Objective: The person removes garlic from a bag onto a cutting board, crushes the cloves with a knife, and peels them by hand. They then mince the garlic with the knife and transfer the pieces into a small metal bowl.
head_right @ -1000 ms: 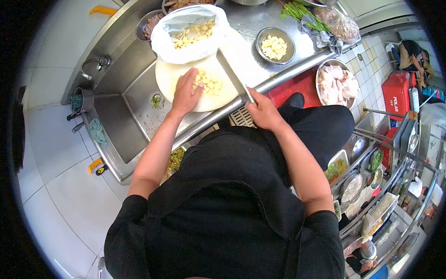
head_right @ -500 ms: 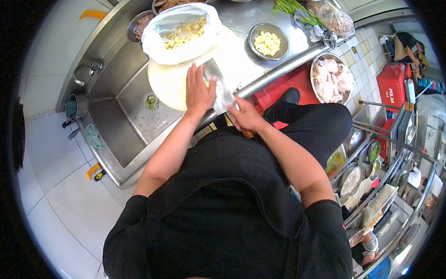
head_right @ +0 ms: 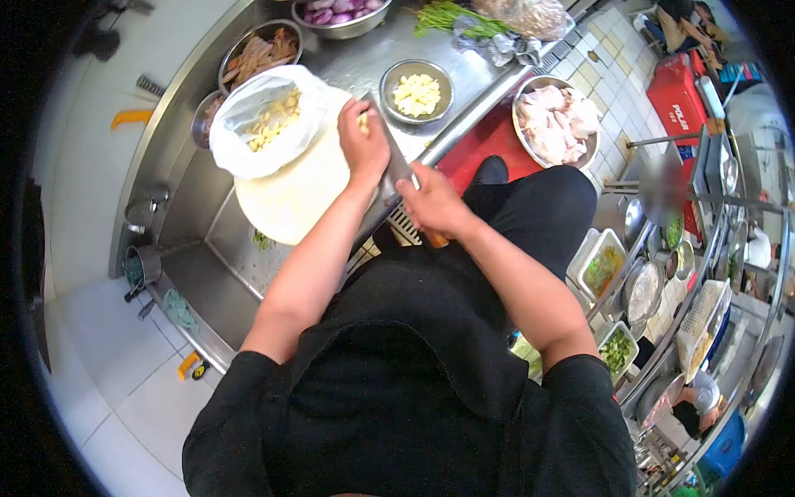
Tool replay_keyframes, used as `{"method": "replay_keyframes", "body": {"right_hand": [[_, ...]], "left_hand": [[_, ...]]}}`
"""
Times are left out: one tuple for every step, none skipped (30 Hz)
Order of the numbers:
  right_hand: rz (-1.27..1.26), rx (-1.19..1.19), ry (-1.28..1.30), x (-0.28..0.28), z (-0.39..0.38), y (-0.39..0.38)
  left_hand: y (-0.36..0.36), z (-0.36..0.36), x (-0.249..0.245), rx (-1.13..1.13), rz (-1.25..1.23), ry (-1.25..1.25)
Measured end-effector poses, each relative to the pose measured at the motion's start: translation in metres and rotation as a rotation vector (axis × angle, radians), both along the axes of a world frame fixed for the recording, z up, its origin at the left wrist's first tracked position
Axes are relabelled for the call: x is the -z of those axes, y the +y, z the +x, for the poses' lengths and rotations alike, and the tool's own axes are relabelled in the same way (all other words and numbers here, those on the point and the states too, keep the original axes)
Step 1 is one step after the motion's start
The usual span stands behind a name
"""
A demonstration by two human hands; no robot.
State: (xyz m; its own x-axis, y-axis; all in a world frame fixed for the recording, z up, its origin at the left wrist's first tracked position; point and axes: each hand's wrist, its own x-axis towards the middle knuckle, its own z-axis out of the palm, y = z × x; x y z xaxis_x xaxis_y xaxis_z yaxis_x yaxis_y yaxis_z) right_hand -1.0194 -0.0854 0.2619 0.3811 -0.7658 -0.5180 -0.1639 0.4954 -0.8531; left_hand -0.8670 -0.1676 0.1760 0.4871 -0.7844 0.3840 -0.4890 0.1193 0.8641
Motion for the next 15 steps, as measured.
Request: {"method": "replay_keyframes", "body": {"right_hand": [[-0.02,0.029,0.043,-0.017,-0.012,-0.013],[-0.04,0.056,0.083,-0.028,-0.024,-0.028],[-0.06,0.069,0.134,-0.031,-0.038,-0.044],[-0.076,0.08,0.187,-0.034,-0.053,-0.06],[-0.062,0.1,0.185,-0.047,-0.065,-0.072],[-0.076,0.076,0.269,-0.051,-0.08,-0.087],[-0.1,0.099,0.309,-0.056,-0.092,-0.097],[-0.118,0.124,0.347,-0.059,-0.101,-0.104],[-0.109,0.157,0.351,-0.064,-0.106,-0.109],[-0.111,0.212,0.34,-0.062,-0.111,-0.113],[-0.111,0.266,0.326,-0.057,-0.114,-0.117],[-0.103,0.319,0.313,-0.053,-0.116,-0.119],[-0.132,0.373,0.248,-0.056,-0.114,-0.12],[-0.14,0.394,0.22,-0.055,-0.112,-0.124],[-0.154,0.415,0.193,-0.054,-0.11,-0.128]], "left_hand": [[-0.026,-0.013,0.0,0.052,-0.027,-0.006],[-0.054,-0.023,-0.001,0.101,-0.056,-0.014],[-0.082,-0.032,0.0,0.122,-0.062,-0.011],[-0.104,-0.038,0.003,0.134,0.085,0.066],[-0.124,-0.04,0.01,0.171,0.282,0.071],[-0.142,-0.038,0.02,0.207,0.481,0.074],[-0.158,-0.035,0.038,0.3,0.542,0.118],[-0.169,-0.03,0.053,0.395,0.607,0.161],[-0.174,-0.022,0.055,0.442,0.603,0.141],[-0.17,-0.016,0.038,0.393,0.542,0.106],[-0.169,-0.008,0.028,0.392,0.484,0.106],[-0.166,0.001,0.024,0.39,0.433,0.107],[-0.16,0.011,0.019,0.391,0.416,0.107],[-0.157,0.021,0.011,0.392,0.392,0.107],[-0.153,0.028,0.009,0.392,0.363,0.109]]}}
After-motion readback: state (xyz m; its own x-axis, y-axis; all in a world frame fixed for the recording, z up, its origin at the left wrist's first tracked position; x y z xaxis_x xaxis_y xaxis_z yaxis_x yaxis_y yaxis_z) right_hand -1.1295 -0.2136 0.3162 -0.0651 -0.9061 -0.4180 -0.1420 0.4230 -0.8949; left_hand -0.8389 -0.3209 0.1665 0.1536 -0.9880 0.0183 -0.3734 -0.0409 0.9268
